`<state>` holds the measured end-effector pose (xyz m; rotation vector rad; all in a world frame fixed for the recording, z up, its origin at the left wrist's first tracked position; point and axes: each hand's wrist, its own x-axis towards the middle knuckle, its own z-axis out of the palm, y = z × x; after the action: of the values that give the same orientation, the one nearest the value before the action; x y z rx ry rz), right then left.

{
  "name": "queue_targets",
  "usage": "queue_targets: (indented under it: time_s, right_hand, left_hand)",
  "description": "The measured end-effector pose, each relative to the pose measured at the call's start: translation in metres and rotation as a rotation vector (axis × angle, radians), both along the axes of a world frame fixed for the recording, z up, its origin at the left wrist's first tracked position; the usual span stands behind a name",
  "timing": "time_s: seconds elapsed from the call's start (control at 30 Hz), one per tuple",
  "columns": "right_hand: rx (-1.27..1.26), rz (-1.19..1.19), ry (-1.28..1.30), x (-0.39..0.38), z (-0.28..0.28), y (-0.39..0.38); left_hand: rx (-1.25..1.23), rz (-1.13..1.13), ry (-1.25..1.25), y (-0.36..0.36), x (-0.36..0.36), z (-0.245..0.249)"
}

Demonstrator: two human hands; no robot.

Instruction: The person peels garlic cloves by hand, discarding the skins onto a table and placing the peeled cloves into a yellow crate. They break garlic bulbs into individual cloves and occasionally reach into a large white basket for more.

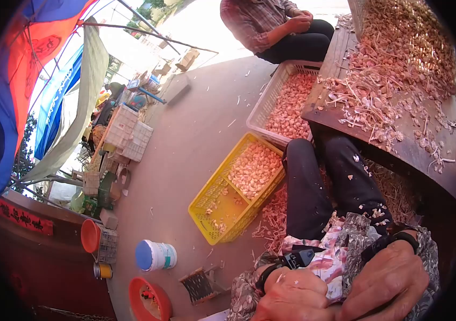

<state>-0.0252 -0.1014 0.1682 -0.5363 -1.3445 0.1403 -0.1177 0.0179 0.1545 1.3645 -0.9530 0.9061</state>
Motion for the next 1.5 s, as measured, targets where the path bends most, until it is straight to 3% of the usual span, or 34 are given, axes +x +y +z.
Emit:
queue_targets:
  time_s: [0.1, 0.57, 0.6, 0.67, 0.7, 0.77, 0.87, 0.9, 0.97, 1.03, 1.07, 1.13, 1.23, 1.3, 1.4, 1.43, 1.5]
  right_hand:
    - [-0.009, 0.097, 0.004, -0.001, 0.002, 0.004]
    - [-0.067, 0.149, 0.063, -0.011, -0.001, -0.002]
    - [-0.072, 0.148, 0.069, -0.02, 0.003, 0.025]
    - [1.187, -0.645, 0.4, -0.05, -0.006, 0.091]
    - [1.17, -0.651, 0.405, -0.05, -0.009, 0.083]
    - [0.763, -0.391, 0.256, -0.035, -0.015, 0.05]
    - [0.091, -0.102, 0.07, -0.023, -0.019, -0.011]
    - [-0.045, -0.075, 0.074, -0.018, -0.012, -0.02]
    - [-0.034, -0.27, -0.039, -0.015, -0.016, -0.024]
    - [-0.156, -0.259, -0.347, 0.006, -0.03, -0.032]
    - [-0.178, -0.446, -0.232, -0.001, -0.035, -0.026]
    - [-0.325, -0.454, -0.181, 0.008, -0.038, -0.027]
    - [-0.386, -0.504, -0.098, 0.023, -0.066, -0.01]
    - [-0.524, -0.374, 0.086, 0.032, -0.08, 0.001]
    - [-0.623, -0.395, 0.11, 0.05, -0.1, 0.015]
    - [-0.627, -0.405, 0.106, 0.054, -0.107, 0.021]
    - [-0.546, -0.708, -0.12, 0.06, -0.123, 0.035]
  left_hand:
    - [0.082, -0.103, -0.03, 0.009, -0.005, 0.003]
    - [0.074, 0.069, -0.089, 0.0, -0.013, 0.0]
    - [0.078, 0.076, -0.099, -0.001, -0.014, -0.001]
    - [0.075, 0.087, -0.106, -0.005, -0.014, -0.002]
    - [0.044, 0.175, -0.127, -0.01, -0.014, -0.003]
    - [0.011, 0.243, -0.167, -0.014, -0.012, -0.001]
    - [0.054, 0.152, 0.014, -0.014, -0.021, 0.001]
    - [0.082, 0.217, 0.049, -0.016, -0.021, -0.001]
    - [0.076, 0.19, 0.07, -0.022, -0.017, -0.016]
    - [0.006, 0.485, 0.144, -0.025, -0.015, -0.039]
    - [-0.041, 0.47, 0.263, -0.02, -0.014, -0.045]
    - [-0.017, 0.568, 0.434, -0.013, -0.006, -0.058]
    - [-0.413, 0.515, 0.722, -0.022, 0.016, -0.069]
    - [-0.61, 0.336, 0.864, -0.009, 0.024, -0.087]
    - [-0.602, 0.348, 0.909, 0.009, 0.041, -0.114]
    - [-0.699, 0.209, 0.972, 0.012, 0.048, -0.116]
    - [-0.794, 0.058, 1.034, 0.013, 0.06, -0.124]
